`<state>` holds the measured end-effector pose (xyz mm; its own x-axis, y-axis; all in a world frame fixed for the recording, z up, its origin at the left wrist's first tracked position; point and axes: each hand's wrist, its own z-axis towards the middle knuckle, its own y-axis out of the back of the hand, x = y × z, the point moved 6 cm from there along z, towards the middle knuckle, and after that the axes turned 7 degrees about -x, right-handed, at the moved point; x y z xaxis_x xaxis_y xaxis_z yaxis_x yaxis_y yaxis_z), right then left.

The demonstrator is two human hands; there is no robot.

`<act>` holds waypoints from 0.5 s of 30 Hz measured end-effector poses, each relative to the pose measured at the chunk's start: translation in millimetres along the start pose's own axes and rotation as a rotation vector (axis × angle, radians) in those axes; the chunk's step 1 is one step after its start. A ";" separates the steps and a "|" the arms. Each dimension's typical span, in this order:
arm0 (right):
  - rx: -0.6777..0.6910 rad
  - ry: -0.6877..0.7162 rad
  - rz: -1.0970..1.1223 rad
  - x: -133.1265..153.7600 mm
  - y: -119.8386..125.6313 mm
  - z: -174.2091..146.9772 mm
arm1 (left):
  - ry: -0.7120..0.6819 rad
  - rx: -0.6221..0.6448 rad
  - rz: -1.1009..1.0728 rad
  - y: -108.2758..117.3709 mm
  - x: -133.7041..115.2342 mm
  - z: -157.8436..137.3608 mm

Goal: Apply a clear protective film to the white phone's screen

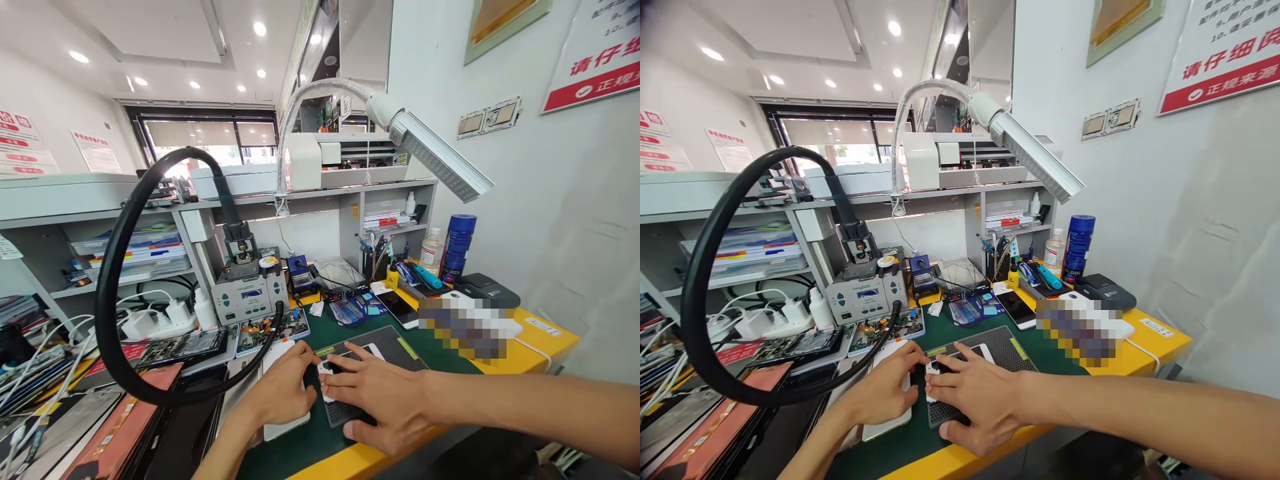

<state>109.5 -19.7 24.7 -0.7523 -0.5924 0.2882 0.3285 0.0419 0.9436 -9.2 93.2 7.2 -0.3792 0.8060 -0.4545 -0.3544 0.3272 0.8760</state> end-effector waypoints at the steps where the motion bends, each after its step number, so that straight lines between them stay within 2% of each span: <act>1: 0.000 0.005 0.006 0.3 0.2 -0.7 | -0.003 -0.002 0.001 0.4 -0.6 -0.2; 6: 0.029 0.003 0.002 -5.2 4.3 -11.7 | 0.005 0.002 -0.012 2.9 -5.9 -0.9; 15: 0.073 -0.197 -0.032 -27.3 27.8 -62.9 | 0.037 0.036 -0.036 3.1 -3.8 -1.4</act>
<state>175.0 -53.0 32.9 -0.8611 -0.4259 0.2778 0.2659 0.0885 0.9599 -10.1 90.4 11.4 -0.3979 0.7750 -0.4909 -0.3378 0.3738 0.8638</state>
